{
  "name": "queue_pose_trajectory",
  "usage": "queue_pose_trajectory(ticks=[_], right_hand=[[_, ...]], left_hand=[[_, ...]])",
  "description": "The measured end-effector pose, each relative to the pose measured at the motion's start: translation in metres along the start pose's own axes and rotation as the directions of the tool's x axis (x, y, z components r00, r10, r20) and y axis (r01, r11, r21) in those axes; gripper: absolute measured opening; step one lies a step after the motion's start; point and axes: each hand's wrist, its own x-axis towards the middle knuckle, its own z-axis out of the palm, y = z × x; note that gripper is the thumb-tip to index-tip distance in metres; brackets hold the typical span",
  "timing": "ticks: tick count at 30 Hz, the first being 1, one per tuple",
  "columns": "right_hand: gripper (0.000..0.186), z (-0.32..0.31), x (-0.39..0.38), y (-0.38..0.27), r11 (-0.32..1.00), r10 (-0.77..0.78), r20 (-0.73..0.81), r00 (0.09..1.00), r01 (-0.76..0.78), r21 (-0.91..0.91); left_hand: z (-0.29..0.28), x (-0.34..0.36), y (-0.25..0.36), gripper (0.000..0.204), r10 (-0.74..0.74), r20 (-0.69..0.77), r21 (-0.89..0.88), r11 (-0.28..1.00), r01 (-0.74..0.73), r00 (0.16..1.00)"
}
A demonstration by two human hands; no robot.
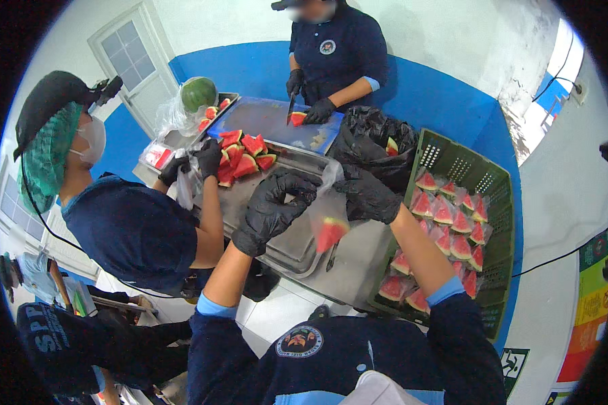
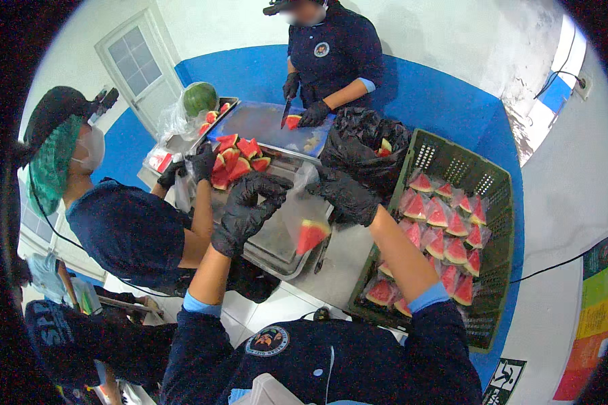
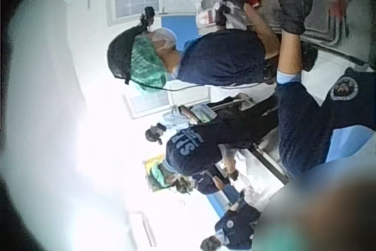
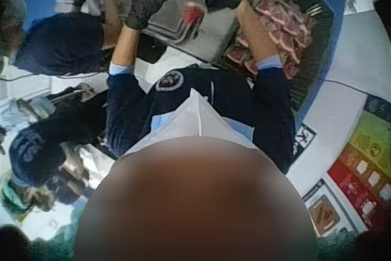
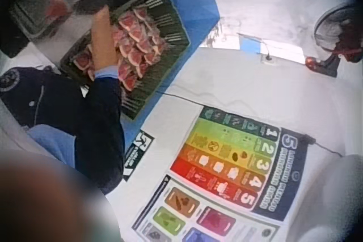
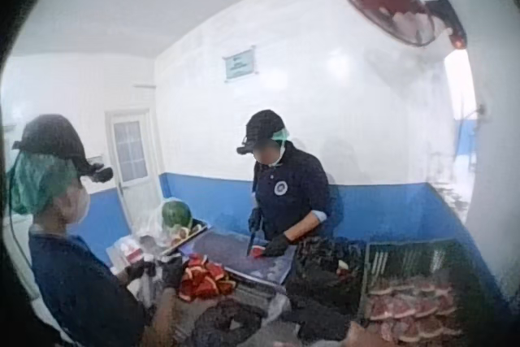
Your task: The person repeatedly picks watermelon slices from a metal tray, places them into clear plastic bags, and arranges the filled bags in a green crate. A coworker cuts whole watermelons in the background.
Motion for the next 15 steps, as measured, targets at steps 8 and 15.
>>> queue_pose_trajectory(ticks=[8,15], right_hand=[[0.023,0.019,-0.026,-0.063,0.998,0.048,-0.053,0.997,-0.046,0.051],[0.024,0.027,-0.027,-0.076,0.982,0.049,-0.147,0.988,-0.075,-0.171]], left_hand=[[-0.013,-0.011,0.038,0.025,-0.166,0.238,0.184,0.975,0.123,0.957],[-0.017,-0.004,0.055,0.023,0.014,0.401,0.689,0.655,-0.311,0.916]])
